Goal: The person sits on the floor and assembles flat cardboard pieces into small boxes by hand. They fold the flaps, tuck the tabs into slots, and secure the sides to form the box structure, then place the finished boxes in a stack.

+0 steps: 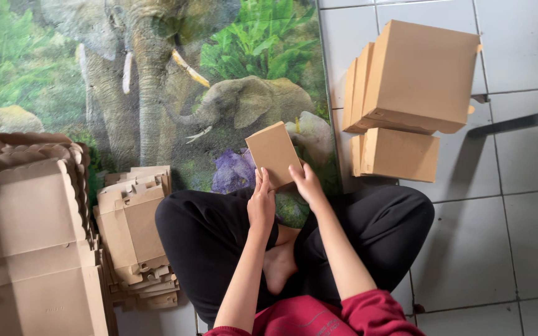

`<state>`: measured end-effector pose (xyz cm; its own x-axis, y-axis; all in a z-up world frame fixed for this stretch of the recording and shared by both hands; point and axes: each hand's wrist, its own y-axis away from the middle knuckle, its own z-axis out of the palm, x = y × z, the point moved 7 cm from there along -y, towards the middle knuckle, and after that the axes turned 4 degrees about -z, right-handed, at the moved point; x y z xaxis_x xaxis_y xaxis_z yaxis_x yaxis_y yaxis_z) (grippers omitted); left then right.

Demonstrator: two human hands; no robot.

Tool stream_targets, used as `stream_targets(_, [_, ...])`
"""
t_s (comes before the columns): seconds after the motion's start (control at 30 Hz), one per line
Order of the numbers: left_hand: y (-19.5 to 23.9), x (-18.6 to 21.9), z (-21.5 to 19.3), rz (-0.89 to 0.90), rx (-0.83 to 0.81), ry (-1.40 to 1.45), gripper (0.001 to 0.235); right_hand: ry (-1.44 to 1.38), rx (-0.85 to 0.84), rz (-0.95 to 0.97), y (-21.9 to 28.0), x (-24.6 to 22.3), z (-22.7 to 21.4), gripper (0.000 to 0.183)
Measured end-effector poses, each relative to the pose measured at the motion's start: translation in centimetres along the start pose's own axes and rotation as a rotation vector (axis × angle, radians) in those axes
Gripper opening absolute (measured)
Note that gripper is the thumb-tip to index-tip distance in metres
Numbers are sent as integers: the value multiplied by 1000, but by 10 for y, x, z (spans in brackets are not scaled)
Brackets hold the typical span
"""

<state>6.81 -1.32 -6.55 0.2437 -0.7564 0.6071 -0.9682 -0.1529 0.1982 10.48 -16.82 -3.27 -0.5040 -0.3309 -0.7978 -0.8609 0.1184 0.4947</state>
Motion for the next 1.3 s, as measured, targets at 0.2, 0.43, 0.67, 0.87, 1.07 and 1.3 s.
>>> stream_targets(0.2, [1,26,-21,-56,83,272,69,-559,100,-93,29,-11,-4,78])
stream_targets(0.43, [42,91,-50,16,43,575,71,-486,222,-162,35,-14,-52,102])
stream_targets(0.67, [46,143,-55,282,7,867,39,-484,422,-236,69,0,-197,56])
stream_targets(0.87, [43,219,-36,427,-265,680,50,-570,580,-242,84,29,-277,32])
stream_targets(1.07, [55,260,-2,573,-330,585,58,-660,691,-209,67,81,-313,22])
stream_targets(1.3, [60,263,26,574,-377,502,63,-561,717,-224,80,39,-320,28])
